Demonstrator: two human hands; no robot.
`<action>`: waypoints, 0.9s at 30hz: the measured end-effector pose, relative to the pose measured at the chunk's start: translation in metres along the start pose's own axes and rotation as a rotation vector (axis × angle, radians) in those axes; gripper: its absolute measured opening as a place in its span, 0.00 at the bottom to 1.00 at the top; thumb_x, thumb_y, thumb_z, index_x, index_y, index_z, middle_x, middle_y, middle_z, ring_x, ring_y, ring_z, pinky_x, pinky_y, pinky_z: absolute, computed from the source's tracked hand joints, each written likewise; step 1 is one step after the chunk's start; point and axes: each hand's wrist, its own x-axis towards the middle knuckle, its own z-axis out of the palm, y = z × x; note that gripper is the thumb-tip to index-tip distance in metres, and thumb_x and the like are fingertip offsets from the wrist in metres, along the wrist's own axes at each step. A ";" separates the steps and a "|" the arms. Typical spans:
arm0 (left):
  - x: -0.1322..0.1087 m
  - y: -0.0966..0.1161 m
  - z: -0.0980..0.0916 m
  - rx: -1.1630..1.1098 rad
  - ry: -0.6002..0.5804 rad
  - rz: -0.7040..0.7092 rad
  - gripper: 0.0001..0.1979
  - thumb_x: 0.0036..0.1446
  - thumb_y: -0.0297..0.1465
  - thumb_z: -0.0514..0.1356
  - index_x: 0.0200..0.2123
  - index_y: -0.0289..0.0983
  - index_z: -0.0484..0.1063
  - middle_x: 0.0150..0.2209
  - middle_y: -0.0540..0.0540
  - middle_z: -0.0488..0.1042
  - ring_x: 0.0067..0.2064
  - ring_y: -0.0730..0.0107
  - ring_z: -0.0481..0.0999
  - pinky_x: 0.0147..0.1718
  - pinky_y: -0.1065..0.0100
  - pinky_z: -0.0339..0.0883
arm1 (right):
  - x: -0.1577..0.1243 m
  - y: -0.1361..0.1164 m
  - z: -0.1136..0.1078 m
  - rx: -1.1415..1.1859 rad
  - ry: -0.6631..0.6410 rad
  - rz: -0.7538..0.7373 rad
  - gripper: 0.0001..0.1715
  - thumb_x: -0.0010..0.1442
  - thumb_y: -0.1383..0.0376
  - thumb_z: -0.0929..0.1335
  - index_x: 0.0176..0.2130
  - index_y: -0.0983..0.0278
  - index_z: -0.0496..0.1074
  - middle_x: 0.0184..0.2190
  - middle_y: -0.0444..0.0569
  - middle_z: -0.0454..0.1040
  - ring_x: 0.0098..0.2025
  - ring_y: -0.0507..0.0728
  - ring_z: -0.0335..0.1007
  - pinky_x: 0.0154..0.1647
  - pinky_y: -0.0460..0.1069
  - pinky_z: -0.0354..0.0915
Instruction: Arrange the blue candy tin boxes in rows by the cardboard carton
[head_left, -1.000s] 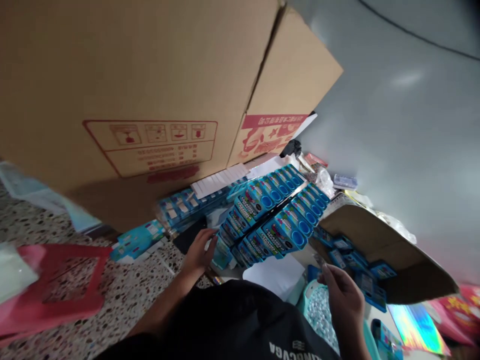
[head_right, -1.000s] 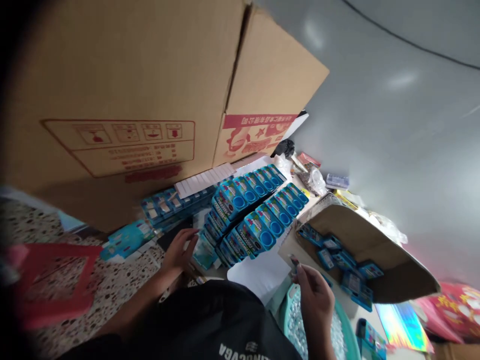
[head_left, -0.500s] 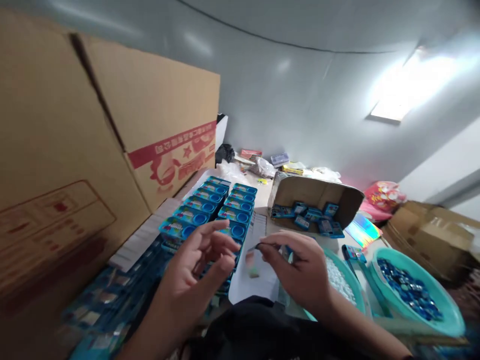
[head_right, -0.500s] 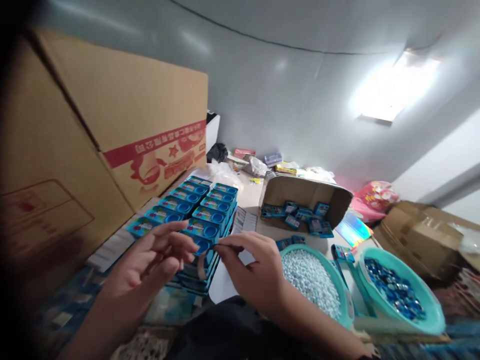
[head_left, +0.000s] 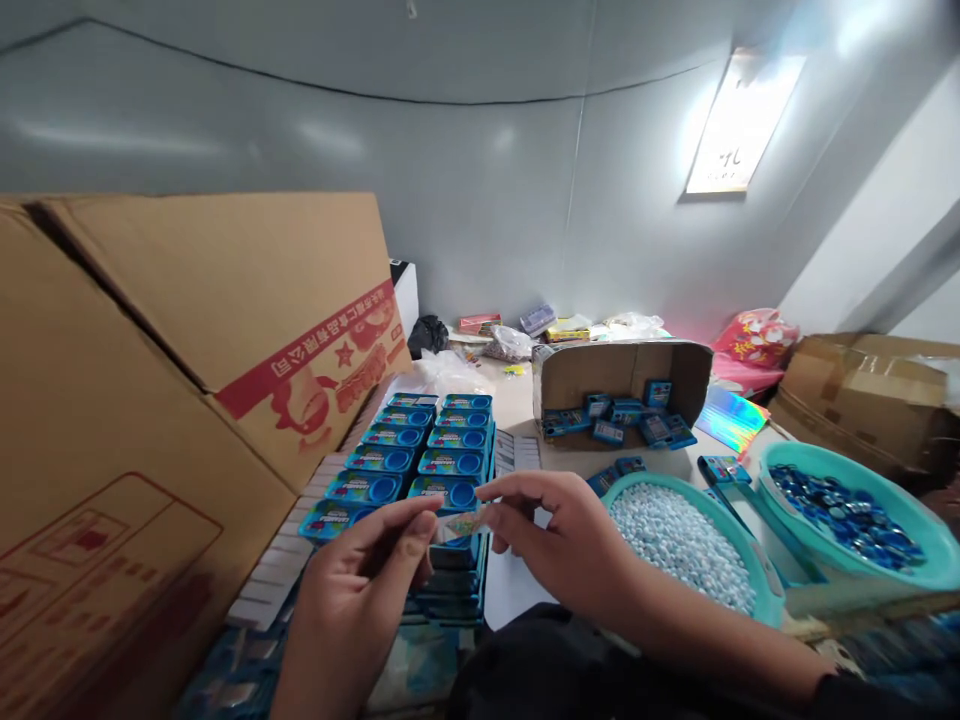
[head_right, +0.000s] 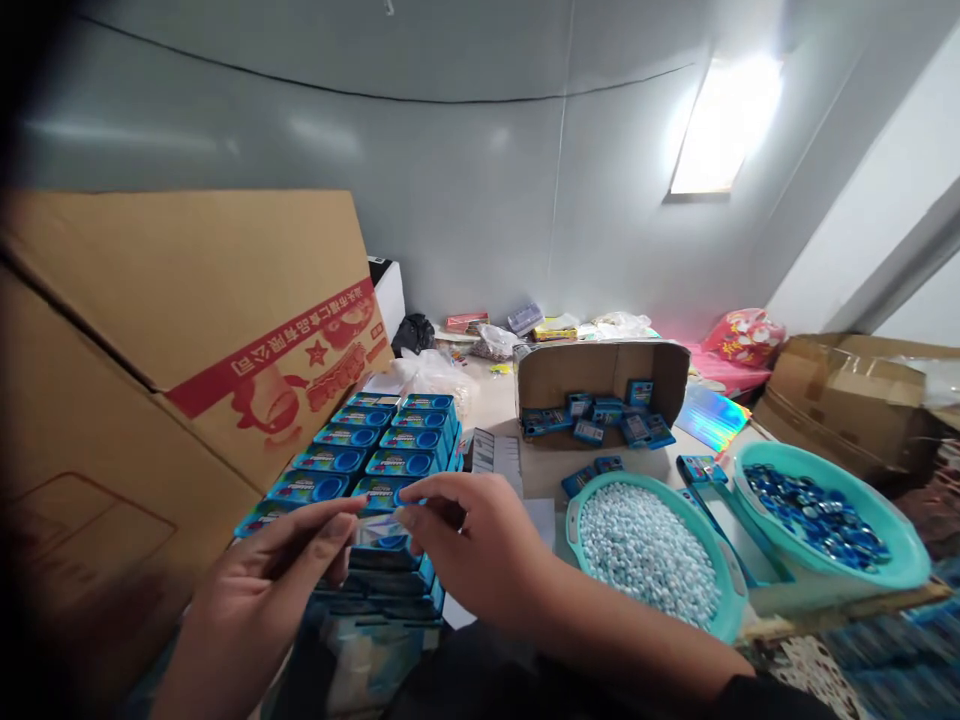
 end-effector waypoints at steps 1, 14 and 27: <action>0.001 0.002 0.000 0.006 0.003 -0.031 0.22 0.51 0.53 0.68 0.37 0.41 0.84 0.20 0.49 0.75 0.20 0.69 0.74 0.18 0.73 0.71 | 0.001 0.001 0.000 0.048 -0.017 0.022 0.16 0.64 0.57 0.69 0.41 0.63 0.83 0.23 0.45 0.78 0.24 0.50 0.70 0.26 0.45 0.62; 0.022 0.012 -0.006 0.623 -0.115 -0.162 0.25 0.52 0.51 0.60 0.49 0.46 0.79 0.30 0.52 0.83 0.25 0.65 0.76 0.36 0.63 0.70 | 0.010 0.038 0.011 0.367 -0.146 0.194 0.10 0.61 0.60 0.69 0.43 0.61 0.68 0.22 0.38 0.71 0.21 0.49 0.59 0.23 0.45 0.55; 0.021 -0.025 -0.006 0.735 -0.059 -0.076 0.26 0.50 0.56 0.63 0.43 0.43 0.77 0.32 0.48 0.74 0.33 0.60 0.74 0.35 0.60 0.71 | -0.012 0.106 0.069 0.574 0.114 0.030 0.17 0.66 0.52 0.69 0.36 0.59 0.60 0.27 0.39 0.67 0.27 0.49 0.64 0.30 0.46 0.61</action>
